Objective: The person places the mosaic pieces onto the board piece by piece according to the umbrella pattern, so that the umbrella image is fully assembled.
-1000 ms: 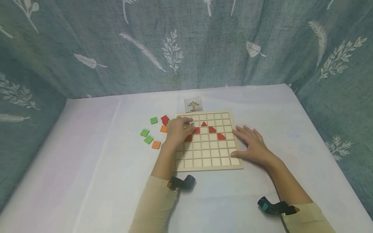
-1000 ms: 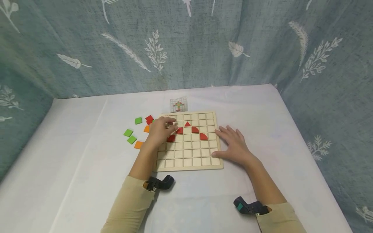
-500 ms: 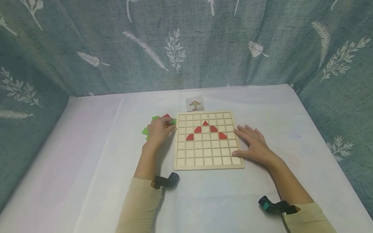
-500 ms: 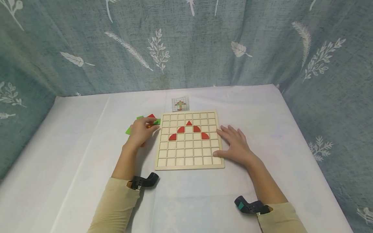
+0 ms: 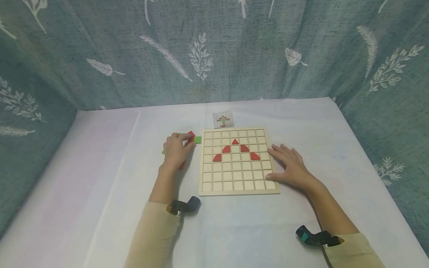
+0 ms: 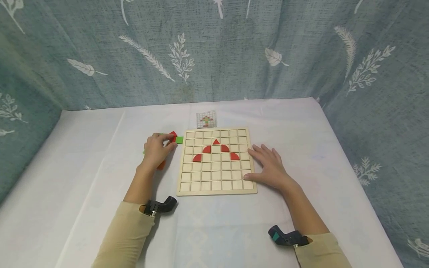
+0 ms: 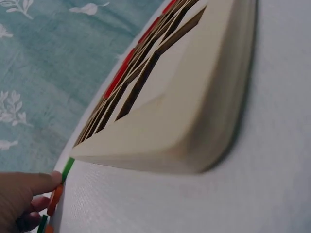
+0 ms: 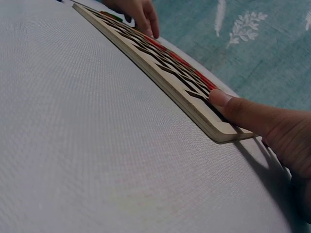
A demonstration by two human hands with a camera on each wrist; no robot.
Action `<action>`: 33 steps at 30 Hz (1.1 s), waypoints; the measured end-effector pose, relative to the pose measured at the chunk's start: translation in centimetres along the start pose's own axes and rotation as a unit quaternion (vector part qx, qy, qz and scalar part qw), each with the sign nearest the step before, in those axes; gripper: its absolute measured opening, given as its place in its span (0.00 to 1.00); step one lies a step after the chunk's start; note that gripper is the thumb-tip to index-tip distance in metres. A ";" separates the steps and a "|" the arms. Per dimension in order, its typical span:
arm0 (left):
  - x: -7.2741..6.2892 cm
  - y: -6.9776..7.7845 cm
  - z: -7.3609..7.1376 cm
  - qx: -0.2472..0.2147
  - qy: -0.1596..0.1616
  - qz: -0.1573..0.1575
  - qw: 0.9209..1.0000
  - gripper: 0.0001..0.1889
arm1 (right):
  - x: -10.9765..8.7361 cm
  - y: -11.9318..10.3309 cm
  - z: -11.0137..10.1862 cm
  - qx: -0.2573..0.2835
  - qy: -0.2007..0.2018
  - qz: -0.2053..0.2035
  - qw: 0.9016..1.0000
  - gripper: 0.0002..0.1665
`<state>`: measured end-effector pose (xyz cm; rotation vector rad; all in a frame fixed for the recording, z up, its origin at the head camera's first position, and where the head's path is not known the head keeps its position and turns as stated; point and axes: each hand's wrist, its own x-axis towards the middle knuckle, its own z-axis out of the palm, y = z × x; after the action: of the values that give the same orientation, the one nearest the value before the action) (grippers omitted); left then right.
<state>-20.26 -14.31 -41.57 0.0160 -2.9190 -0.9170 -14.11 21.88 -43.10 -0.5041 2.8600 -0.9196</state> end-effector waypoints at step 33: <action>-1.3 -0.2 0.0 0.043 0.010 0.045 0.998 0.16 | 0.0 -0.3 -0.1 -0.012 -0.004 0.007 1.000 0.54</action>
<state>-18.94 -14.38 -41.80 -0.1004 -2.9127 -0.7720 -14.01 21.69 -42.86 -0.4874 2.8670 -0.8803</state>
